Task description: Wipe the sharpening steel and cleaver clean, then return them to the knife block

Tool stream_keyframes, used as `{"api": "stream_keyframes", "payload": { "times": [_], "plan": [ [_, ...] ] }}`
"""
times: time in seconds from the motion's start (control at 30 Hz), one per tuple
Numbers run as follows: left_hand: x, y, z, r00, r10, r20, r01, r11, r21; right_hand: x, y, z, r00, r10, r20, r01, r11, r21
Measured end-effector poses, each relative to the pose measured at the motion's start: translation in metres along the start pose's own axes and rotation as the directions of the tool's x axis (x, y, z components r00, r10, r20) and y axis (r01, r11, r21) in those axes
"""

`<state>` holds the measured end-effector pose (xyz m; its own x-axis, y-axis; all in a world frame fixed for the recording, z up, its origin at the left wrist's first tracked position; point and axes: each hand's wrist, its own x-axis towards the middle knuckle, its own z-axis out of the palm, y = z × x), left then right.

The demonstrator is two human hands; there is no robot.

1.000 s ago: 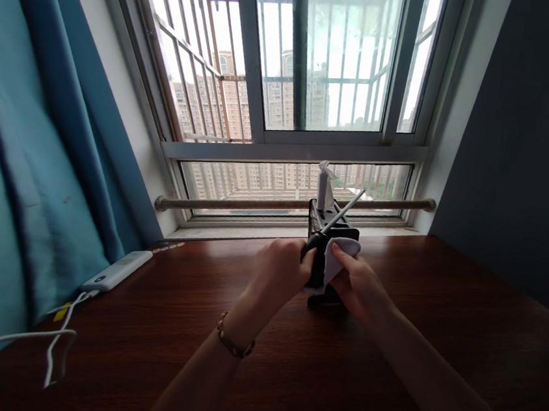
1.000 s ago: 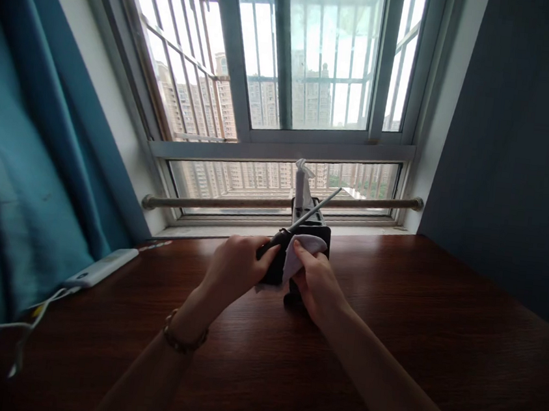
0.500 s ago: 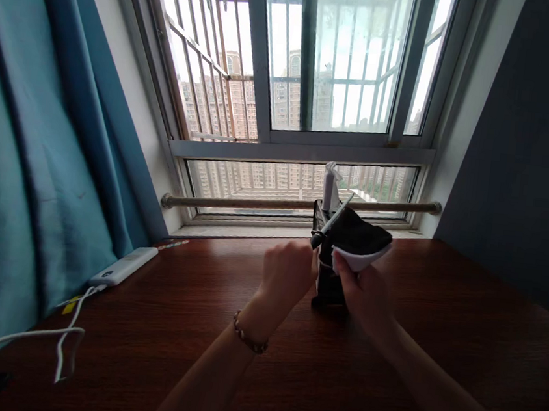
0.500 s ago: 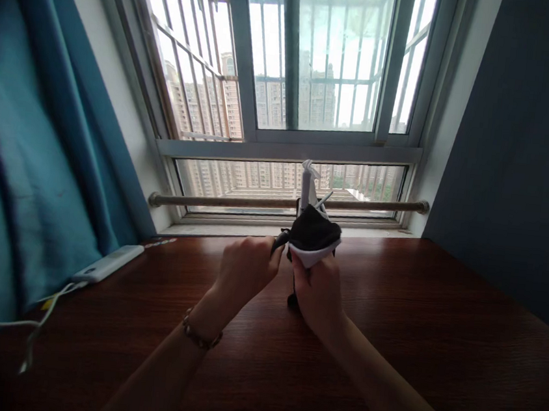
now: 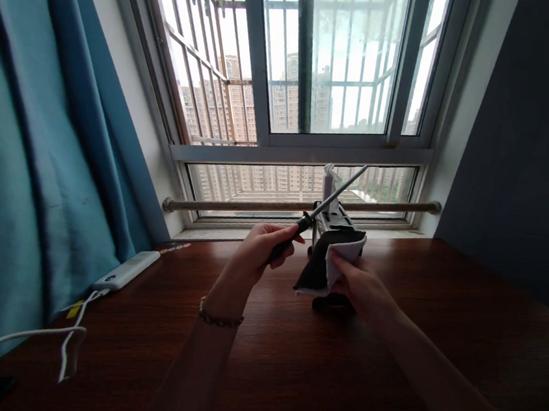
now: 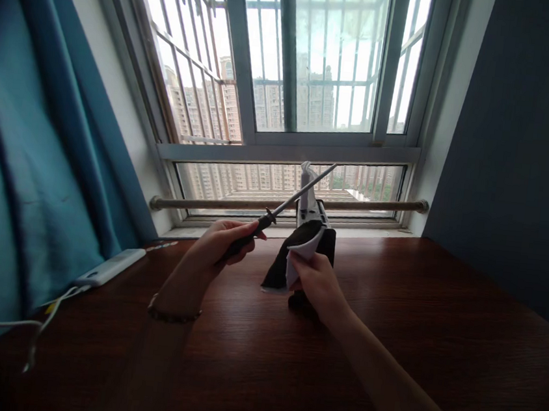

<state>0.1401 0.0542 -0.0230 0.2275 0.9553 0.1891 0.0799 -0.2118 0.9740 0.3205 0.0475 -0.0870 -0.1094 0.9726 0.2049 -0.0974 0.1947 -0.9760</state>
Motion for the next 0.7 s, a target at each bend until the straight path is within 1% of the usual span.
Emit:
{"api": "stream_keyframes", "payload": {
  "times": [0.03, 0.07, 0.1, 0.13, 0.2, 0.27, 0.33, 0.4, 0.47, 0.57, 0.63, 0.7],
  "plan": [
    [0.0, 0.001, -0.002, 0.999, -0.014, 0.049, 0.017, 0.998, -0.067, 0.001, -0.002, 0.001, 0.996, 0.094, -0.002, -0.091, 0.971, 0.219],
    [-0.001, 0.001, -0.002, 0.996, -0.019, 0.088, 0.027, 0.995, -0.091, 0.001, -0.004, 0.002, 0.99, 0.144, -0.002, -0.131, 0.906, 0.402],
    [-0.001, 0.001, -0.001, 0.993, -0.022, 0.117, 0.032, 0.996, -0.087, 0.001, -0.008, 0.003, 0.987, 0.158, -0.011, -0.127, 0.834, 0.537],
    [-0.002, 0.001, 0.001, 0.99, -0.021, 0.141, 0.03, 0.998, -0.06, 0.001, -0.011, 0.003, 0.989, 0.146, -0.031, -0.094, 0.77, 0.631],
    [-0.003, 0.0, 0.005, 0.981, -0.013, 0.196, 0.004, 0.999, 0.048, 0.001, -0.018, 0.002, 0.991, 0.122, -0.055, -0.044, 0.686, 0.726],
    [-0.005, 0.0, 0.009, 0.965, -0.003, 0.26, -0.052, 0.978, 0.204, 0.001, -0.023, 0.001, 0.99, 0.136, -0.032, -0.069, 0.675, 0.735],
    [-0.009, 0.001, 0.011, 0.954, 0.012, 0.301, -0.127, 0.923, 0.363, 0.001, -0.025, -0.001, 0.982, 0.19, -0.005, -0.13, 0.692, 0.71],
    [-0.014, 0.004, 0.011, 0.954, 0.044, 0.297, -0.196, 0.84, 0.505, 0.001, -0.025, -0.002, 0.97, 0.244, 0.018, -0.189, 0.7, 0.689],
    [-0.018, 0.009, 0.008, 0.954, 0.091, 0.287, -0.257, 0.742, 0.619, 0.003, -0.026, -0.004, 0.961, 0.277, 0.023, -0.219, 0.703, 0.676],
    [-0.024, 0.015, -0.001, 0.939, 0.136, 0.316, -0.33, 0.62, 0.712, 0.008, -0.028, -0.012, 0.955, 0.296, 0.001, -0.223, 0.715, 0.663],
    [-0.027, 0.019, -0.01, 0.933, 0.132, 0.335, -0.346, 0.584, 0.734, 0.013, -0.029, -0.022, 0.957, 0.286, -0.041, -0.187, 0.72, 0.668],
    [-0.03, 0.022, -0.02, 0.938, 0.099, 0.333, -0.327, 0.578, 0.748, 0.02, -0.03, -0.035, 0.96, 0.266, -0.09, -0.136, 0.72, 0.681]
  ]
}}
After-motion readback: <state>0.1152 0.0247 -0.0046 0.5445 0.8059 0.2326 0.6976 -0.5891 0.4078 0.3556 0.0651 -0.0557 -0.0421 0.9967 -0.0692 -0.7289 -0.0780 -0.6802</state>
